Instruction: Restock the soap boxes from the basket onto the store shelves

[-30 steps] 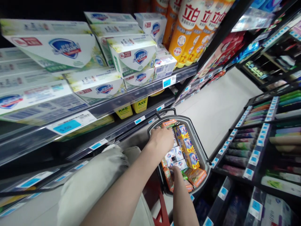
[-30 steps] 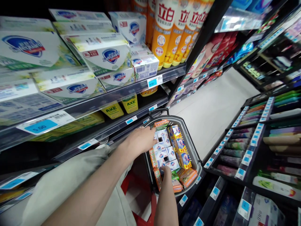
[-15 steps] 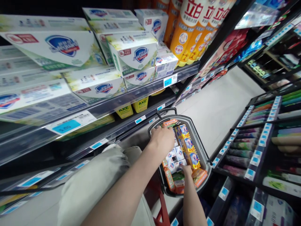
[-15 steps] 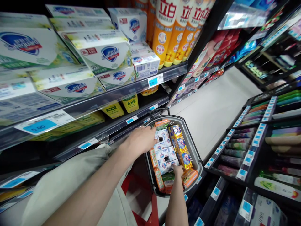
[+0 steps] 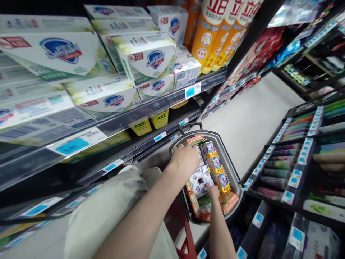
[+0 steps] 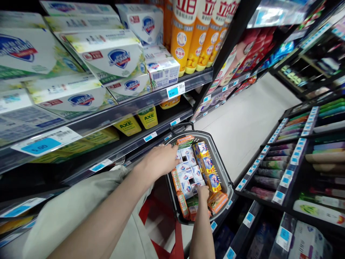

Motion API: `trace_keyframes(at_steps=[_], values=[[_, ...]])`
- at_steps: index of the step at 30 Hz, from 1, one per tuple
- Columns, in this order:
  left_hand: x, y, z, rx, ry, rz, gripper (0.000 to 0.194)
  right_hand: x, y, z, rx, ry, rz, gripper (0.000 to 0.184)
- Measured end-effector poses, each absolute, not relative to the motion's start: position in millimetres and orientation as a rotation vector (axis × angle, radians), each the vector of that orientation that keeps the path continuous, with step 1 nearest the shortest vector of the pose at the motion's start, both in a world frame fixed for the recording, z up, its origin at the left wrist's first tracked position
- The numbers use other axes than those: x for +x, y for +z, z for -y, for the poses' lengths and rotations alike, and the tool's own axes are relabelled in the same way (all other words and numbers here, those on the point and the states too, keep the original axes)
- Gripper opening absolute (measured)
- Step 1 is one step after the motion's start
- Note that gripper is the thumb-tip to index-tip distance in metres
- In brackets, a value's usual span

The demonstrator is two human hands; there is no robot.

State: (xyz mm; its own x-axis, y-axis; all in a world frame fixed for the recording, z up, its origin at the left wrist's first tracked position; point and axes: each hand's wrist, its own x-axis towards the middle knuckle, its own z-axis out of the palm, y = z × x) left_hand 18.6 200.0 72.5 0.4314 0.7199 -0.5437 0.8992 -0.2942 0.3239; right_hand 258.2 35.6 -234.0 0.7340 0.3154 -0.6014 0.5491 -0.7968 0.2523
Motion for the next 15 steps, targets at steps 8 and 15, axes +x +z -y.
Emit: trace_keyframes(at_steps=[8,15], values=[[19,74,-200,2.087,-0.396,-1.37,0.038,247,-238,-83,2.424,-0.648,-1.293,0.053],[20,76,-202,2.064,-0.401,-1.381,0.036,257,-254,-91,2.16,-0.767,-1.487,0.076]])
